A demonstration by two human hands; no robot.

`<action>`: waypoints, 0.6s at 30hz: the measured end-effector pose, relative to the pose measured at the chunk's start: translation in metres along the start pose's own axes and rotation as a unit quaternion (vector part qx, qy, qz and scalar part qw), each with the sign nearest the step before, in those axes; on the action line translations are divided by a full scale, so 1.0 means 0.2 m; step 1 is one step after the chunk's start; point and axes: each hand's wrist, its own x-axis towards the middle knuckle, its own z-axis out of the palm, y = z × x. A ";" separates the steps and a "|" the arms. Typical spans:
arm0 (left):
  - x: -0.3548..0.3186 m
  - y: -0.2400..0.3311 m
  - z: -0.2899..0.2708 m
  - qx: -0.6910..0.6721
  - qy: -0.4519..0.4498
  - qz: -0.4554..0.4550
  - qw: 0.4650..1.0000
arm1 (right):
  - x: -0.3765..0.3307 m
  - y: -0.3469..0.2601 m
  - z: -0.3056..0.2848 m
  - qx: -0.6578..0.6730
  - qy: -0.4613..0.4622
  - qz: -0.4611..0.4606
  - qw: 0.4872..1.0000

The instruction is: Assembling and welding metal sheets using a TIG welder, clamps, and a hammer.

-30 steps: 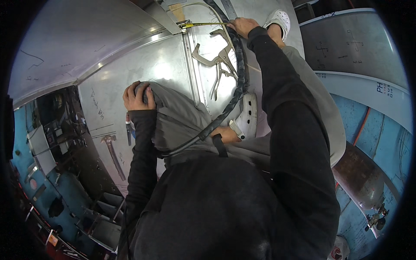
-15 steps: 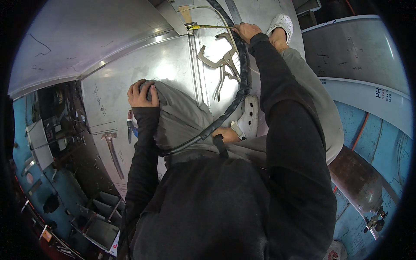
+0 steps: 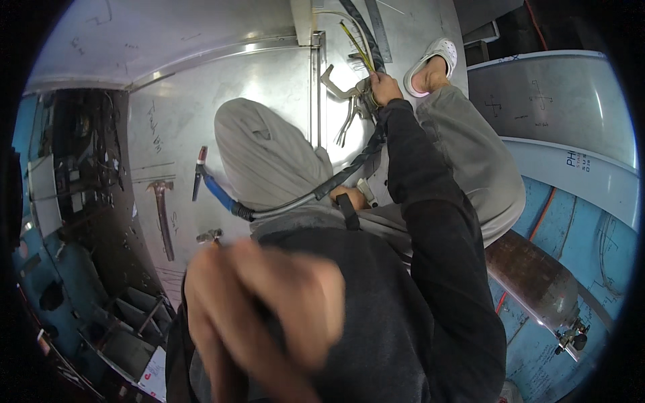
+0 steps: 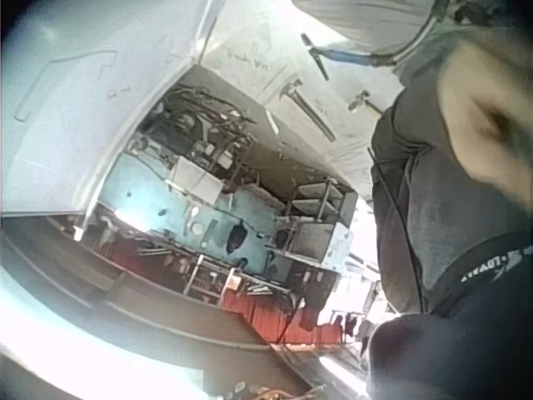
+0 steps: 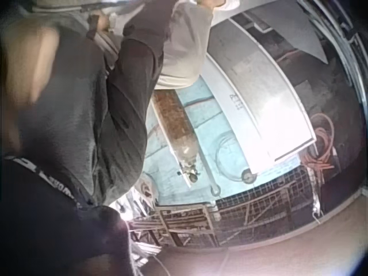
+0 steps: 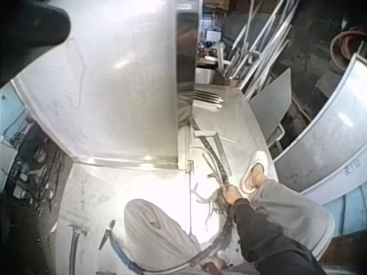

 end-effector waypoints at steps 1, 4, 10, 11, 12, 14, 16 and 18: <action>0.03 -0.01 0.10 -0.059 0.037 0.055 0.996 | -0.05 -0.01 0.02 0.023 -0.006 0.028 0.999; 0.07 0.05 0.30 -0.229 0.124 0.175 0.950 | -0.14 -0.03 0.07 0.031 0.015 0.056 0.998; -0.02 0.18 0.42 -0.282 0.178 0.085 0.939 | -0.25 -0.03 0.12 0.032 0.050 0.038 0.998; -0.03 0.17 0.40 -0.280 0.162 0.117 0.939 | -0.25 -0.03 0.12 0.022 0.037 0.058 0.997; -0.04 0.16 0.39 -0.279 0.145 0.148 0.938 | -0.26 -0.04 0.11 0.021 0.021 0.058 0.998; -0.10 0.21 0.27 -0.072 0.156 0.114 0.979 | -0.27 -0.06 0.11 0.050 0.061 0.051 0.996; -0.19 0.30 0.12 0.140 0.160 0.077 0.974 | -0.27 -0.09 0.10 0.075 0.026 0.069 0.994; -0.35 0.38 -0.02 0.369 0.264 -0.007 0.891 | -0.28 -0.10 0.10 0.060 0.046 0.066 0.995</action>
